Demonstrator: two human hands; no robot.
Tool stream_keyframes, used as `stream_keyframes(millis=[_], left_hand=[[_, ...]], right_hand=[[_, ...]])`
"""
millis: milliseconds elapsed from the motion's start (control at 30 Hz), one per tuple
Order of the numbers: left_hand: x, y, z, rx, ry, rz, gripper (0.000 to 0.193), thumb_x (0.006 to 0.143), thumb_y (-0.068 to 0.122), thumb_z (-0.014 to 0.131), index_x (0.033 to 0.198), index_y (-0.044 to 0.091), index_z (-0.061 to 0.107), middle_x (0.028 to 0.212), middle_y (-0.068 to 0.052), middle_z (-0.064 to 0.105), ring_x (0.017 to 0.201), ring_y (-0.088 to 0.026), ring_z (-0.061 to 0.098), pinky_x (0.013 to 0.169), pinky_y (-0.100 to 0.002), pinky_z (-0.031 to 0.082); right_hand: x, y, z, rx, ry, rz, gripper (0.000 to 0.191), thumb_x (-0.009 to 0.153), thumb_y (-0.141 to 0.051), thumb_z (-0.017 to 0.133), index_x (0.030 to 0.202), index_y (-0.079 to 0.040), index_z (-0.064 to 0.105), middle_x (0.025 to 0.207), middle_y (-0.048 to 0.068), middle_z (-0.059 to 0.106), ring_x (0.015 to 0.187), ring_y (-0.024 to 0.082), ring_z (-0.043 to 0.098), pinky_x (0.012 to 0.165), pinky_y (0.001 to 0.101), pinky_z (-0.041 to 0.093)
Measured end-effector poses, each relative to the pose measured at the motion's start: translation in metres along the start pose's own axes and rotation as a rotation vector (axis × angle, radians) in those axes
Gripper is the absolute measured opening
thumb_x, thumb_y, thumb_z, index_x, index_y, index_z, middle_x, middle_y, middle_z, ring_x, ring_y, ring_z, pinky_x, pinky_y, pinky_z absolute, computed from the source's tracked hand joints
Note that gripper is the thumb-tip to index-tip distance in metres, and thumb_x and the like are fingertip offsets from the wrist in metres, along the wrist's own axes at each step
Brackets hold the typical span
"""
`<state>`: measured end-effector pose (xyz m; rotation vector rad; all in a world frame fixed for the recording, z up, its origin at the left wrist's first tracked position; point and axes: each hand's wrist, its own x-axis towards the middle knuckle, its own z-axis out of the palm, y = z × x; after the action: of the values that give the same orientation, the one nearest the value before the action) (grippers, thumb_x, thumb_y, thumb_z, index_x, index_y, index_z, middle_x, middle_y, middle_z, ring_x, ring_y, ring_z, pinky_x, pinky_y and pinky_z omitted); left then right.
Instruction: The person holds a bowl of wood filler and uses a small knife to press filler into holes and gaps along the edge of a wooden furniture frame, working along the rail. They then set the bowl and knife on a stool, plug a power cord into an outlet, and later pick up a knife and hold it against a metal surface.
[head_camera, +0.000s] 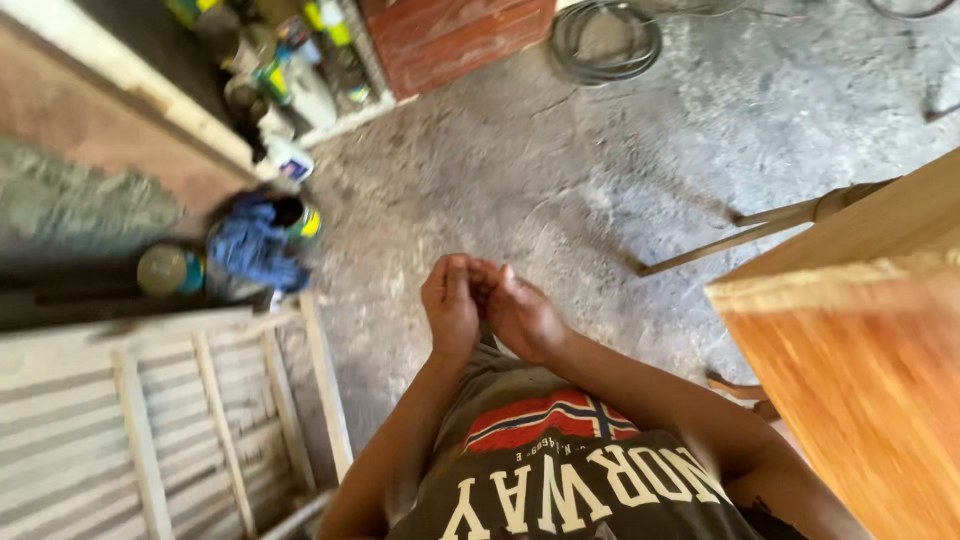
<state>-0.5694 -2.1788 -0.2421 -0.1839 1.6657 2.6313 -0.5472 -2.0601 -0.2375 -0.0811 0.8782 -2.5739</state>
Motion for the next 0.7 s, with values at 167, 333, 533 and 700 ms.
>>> stream_keyframes(millis=[167, 333, 533, 700], left_hand=[[0.141, -0.015, 0.017, -0.01, 0.053, -0.245, 0.038, 0.106, 0.029, 0.053, 0.075, 0.008, 0.058, 0.078, -0.011, 0.074, 0.055, -0.014, 0.062, 0.047, -0.028, 0.049], [0.294, -0.022, 0.069, 0.147, -0.296, -0.279, 0.024, 0.1, 0.018, 0.063, 0.085, 0.001, 0.07, 0.088, -0.011, 0.076, 0.074, -0.013, 0.068, 0.068, -0.026, 0.055], [0.436, -0.037, 0.163, 0.513, -0.501, -0.372, 0.019, 0.095, 0.015, 0.072, 0.087, -0.002, 0.075, 0.071, -0.006, 0.065, 0.06, -0.012, 0.055, 0.056, -0.029, 0.043], [0.521, -0.122, 0.28, 0.663, -0.59, -0.242, 0.032, 0.1, 0.018, 0.071, 0.078, -0.005, 0.068, 0.067, -0.004, 0.059, 0.059, -0.011, 0.044, 0.054, -0.03, 0.037]], right_hand=[[0.106, -0.05, -0.064, 0.013, -0.037, 0.049, 0.062, 0.1, -0.048, 0.058, 0.144, -0.004, 0.053, 0.144, 0.006, 0.058, 0.133, 0.021, 0.054, 0.115, 0.0426, 0.041], [0.201, -0.122, -0.136, -0.366, 0.33, 0.063, 0.028, 0.096, -0.023, 0.074, 0.109, 0.002, 0.073, 0.103, 0.006, 0.071, 0.097, 0.014, 0.064, 0.088, 0.0333, 0.051], [0.222, -0.271, -0.199, -0.56, 0.76, -0.093, 0.029, 0.097, -0.026, 0.068, 0.08, -0.003, 0.068, 0.072, 0.003, 0.066, 0.066, 0.012, 0.056, 0.062, 0.0285, 0.046], [0.204, -0.378, -0.298, -0.465, 1.024, -0.335, 0.033, 0.097, -0.024, 0.069, 0.072, -0.002, 0.066, 0.068, 0.002, 0.066, 0.063, 0.01, 0.057, 0.059, 0.0265, 0.046]])
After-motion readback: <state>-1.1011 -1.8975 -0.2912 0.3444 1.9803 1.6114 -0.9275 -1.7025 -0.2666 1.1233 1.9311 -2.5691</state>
